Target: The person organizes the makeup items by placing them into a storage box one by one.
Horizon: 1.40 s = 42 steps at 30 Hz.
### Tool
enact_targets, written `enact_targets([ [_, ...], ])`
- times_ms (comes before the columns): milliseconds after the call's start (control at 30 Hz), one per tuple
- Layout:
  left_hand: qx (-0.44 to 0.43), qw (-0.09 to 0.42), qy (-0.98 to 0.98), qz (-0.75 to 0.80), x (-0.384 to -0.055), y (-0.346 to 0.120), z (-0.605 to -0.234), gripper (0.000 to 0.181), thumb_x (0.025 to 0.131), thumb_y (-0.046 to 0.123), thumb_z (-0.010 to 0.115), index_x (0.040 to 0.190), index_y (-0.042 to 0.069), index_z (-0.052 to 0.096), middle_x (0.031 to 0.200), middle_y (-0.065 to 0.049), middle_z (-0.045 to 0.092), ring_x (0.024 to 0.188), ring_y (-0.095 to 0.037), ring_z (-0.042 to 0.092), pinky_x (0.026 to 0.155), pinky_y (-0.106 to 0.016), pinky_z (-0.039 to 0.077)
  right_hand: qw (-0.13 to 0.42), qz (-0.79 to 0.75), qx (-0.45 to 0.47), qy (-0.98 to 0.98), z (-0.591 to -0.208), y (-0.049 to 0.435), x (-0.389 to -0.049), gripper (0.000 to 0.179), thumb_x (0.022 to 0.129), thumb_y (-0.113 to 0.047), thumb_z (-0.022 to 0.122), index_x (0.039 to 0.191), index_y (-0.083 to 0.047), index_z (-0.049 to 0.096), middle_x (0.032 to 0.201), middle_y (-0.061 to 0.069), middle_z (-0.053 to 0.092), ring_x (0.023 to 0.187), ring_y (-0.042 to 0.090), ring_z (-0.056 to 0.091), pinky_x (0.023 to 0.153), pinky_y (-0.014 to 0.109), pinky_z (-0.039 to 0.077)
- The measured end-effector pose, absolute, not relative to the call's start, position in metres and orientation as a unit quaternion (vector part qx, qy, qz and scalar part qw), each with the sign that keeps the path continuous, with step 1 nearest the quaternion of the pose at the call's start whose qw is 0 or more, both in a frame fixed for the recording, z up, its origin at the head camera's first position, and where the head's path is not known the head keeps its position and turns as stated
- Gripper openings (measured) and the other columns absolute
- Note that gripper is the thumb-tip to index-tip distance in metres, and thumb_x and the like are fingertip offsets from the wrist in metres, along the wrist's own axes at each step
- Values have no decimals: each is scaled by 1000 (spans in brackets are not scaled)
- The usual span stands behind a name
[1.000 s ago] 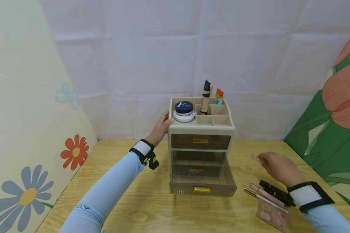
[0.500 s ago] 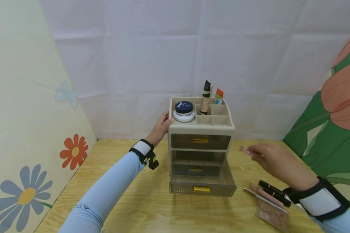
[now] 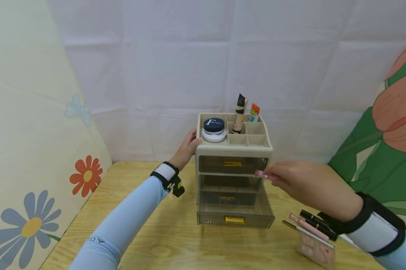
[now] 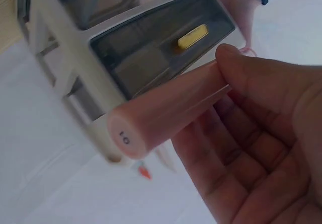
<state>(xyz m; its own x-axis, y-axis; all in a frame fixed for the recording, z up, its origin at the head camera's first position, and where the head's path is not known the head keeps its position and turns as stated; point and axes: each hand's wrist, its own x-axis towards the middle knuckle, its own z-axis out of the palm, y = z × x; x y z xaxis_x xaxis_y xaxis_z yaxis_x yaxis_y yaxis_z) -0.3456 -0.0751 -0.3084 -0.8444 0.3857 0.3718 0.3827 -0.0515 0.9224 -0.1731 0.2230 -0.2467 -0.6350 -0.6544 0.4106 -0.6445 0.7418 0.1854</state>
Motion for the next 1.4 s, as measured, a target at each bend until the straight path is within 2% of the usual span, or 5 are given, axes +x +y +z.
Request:
enact_targets([
  [233,289,6,681,673,-347,-75,-310,59,101,22,38,154,5,17,153,-20,26,130,-36,38,100,-51,38,134,31,399,-907,-238,186,-187,13,85,-11,74,98,-13,73,87,-9,65,73,3,59,61,27,50],
  [567,286,-2,683,672,-346,-74,-311,62,99,25,39,153,5,17,152,-21,27,130,-34,38,100,-51,39,-40,73,415,-906,-249,153,-225,4,86,-12,73,90,-14,74,74,-14,62,64,0,55,59,23,49],
  [933,284,1,685,671,-346,-74,-310,60,101,24,38,154,5,16,152,-22,26,132,-36,36,102,-52,37,-157,76,370,-913,-283,128,-252,18,73,-3,80,78,-17,70,71,-11,61,66,6,57,62,25,50],
  [1100,281,3,686,671,-346,-74,-310,62,100,25,39,154,6,16,153,-20,25,132,-34,36,101,-51,38,-187,51,363,-912,-290,120,-252,20,72,-3,81,77,-19,70,72,-12,61,68,5,57,63,24,50],
  [1400,282,-7,686,670,-347,-74,-310,61,99,24,39,153,6,18,151,-20,29,129,-34,39,100,-51,40,-189,23,398,-897,-297,109,-251,20,72,-3,80,73,-17,67,68,-12,59,62,4,56,58,21,48],
])
